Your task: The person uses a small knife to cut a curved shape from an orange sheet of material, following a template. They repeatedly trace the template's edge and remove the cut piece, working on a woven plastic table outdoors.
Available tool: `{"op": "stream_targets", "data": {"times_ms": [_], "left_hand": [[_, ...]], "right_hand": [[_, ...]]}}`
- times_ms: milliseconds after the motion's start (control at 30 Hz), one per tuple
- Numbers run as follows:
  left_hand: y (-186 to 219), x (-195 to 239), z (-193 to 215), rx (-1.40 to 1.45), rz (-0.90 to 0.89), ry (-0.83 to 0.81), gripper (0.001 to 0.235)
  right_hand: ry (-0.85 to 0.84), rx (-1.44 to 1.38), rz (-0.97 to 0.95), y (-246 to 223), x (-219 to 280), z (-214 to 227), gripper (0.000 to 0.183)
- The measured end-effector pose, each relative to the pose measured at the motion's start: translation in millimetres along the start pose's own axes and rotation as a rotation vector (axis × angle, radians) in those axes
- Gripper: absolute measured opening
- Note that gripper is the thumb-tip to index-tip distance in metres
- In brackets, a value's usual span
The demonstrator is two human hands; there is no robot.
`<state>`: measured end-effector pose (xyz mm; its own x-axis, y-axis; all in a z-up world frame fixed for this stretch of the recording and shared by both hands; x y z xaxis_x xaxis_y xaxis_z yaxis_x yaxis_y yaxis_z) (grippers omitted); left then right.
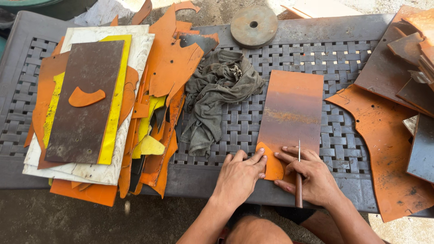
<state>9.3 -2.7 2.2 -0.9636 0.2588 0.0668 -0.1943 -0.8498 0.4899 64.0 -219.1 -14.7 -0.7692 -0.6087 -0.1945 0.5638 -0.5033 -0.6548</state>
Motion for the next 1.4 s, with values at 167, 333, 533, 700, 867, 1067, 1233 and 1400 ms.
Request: {"op": "stream_targets", "data": {"times_ms": [167, 333, 533, 700, 867, 1067, 1233, 1400], "left_hand": [[3, -2, 6, -0.038, -0.037, -0.012, 0.041], [-1, -8, 1, -0.017, -0.031, -0.131, 0.046], [-7, -12, -29, -0.038, 0.005, -0.266, 0.05], [-12, -8, -49, -0.029, -0.006, -0.304, 0.05], [-9, -5, -50, -0.027, 0.001, -0.31, 0.046], [-7, -2, -39, -0.045, -0.011, -0.211, 0.05], [-6, -1, -33, -0.016, -0.015, -0.187, 0.051], [-6, -1, -29, -0.019, -0.036, -0.177, 0.052]], "right_hand": [[0.017, -0.019, 0.023, 2, -2, 3, 0.037], [-0.004, -0.031, 0.015, 9, -6, 1, 0.037], [0.019, -0.009, 0.082, 27, -4, -8, 0.035], [0.032, -0.013, 0.023, 36, 2, -19, 0.032], [0.038, 0.0, 0.041, 35, 1, -19, 0.032], [0.04, -0.011, 0.055, 28, 1, -15, 0.034], [0.04, -0.025, 0.074, 24, 0, -11, 0.034], [-0.002, -0.03, 0.042, 22, -3, -10, 0.033]]}}
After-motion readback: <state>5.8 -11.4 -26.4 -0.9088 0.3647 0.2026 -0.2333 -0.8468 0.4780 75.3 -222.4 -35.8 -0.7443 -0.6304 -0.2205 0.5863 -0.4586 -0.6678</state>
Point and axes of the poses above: each hand's wrist, its own x-axis away from the middle knuckle, its own z-axis out of the back of the hand, y = z × x, the point moved 1 cm from there along -x, towards the middle knuckle, and after that the axes turned 2 degrees about x, right-handed, at the moved point
